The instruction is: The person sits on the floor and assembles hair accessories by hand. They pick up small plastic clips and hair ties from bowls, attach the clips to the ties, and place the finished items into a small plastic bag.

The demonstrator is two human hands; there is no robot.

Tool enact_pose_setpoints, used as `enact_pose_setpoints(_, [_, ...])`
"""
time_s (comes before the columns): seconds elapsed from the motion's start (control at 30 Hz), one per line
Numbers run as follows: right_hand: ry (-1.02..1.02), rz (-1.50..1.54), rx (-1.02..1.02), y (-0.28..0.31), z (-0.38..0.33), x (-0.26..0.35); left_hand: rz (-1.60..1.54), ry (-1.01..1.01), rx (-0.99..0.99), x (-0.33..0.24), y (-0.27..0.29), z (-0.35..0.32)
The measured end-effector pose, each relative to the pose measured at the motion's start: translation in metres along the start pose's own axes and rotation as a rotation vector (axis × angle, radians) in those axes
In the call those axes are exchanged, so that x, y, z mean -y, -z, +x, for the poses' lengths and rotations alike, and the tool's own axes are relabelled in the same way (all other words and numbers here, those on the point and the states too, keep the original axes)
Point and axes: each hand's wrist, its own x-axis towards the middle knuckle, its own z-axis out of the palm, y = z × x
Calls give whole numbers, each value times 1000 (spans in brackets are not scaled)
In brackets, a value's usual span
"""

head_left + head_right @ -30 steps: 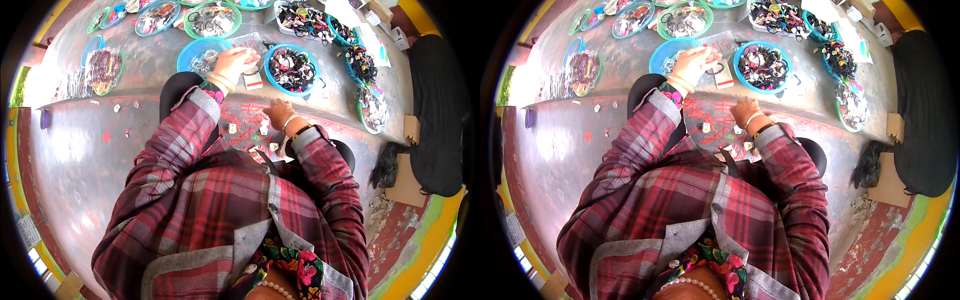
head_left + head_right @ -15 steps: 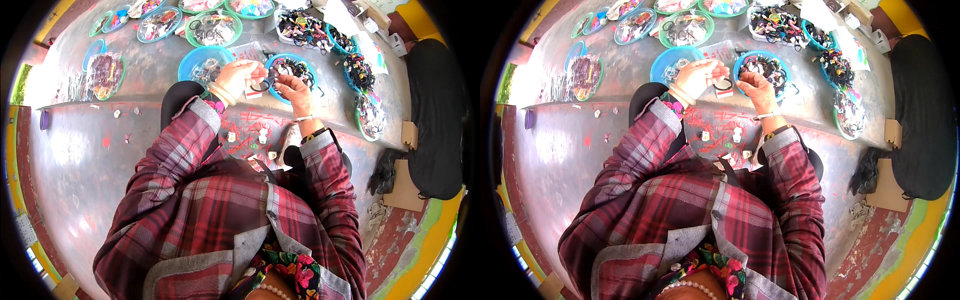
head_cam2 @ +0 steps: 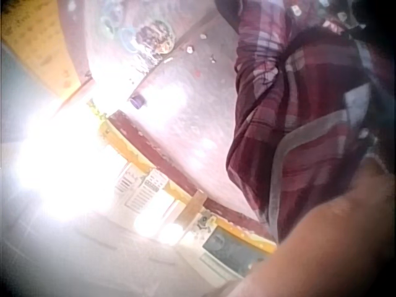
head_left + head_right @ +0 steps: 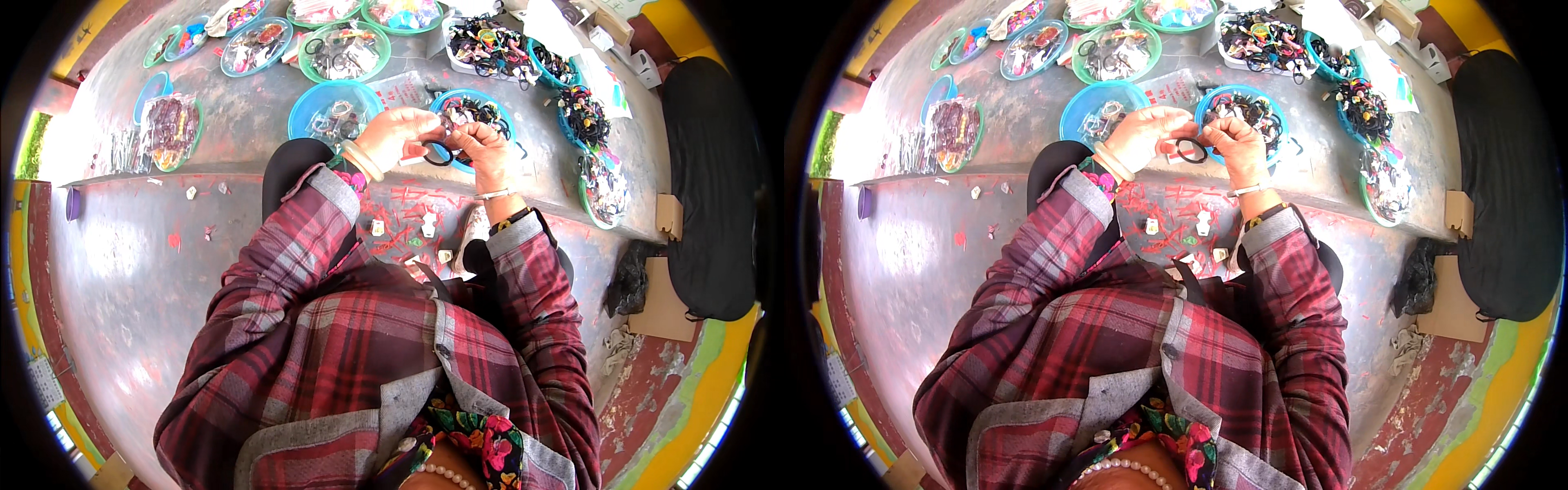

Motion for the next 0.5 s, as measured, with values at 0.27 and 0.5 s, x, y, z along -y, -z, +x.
enact_pose_setpoints(0.27, [6,53,34,0,-1,0,93,-39,-11,4,-2,0])
enact_pose_setpoints(0.5, [-35,-2,11,3,-1,1,6,-20,-21,11,2,5])
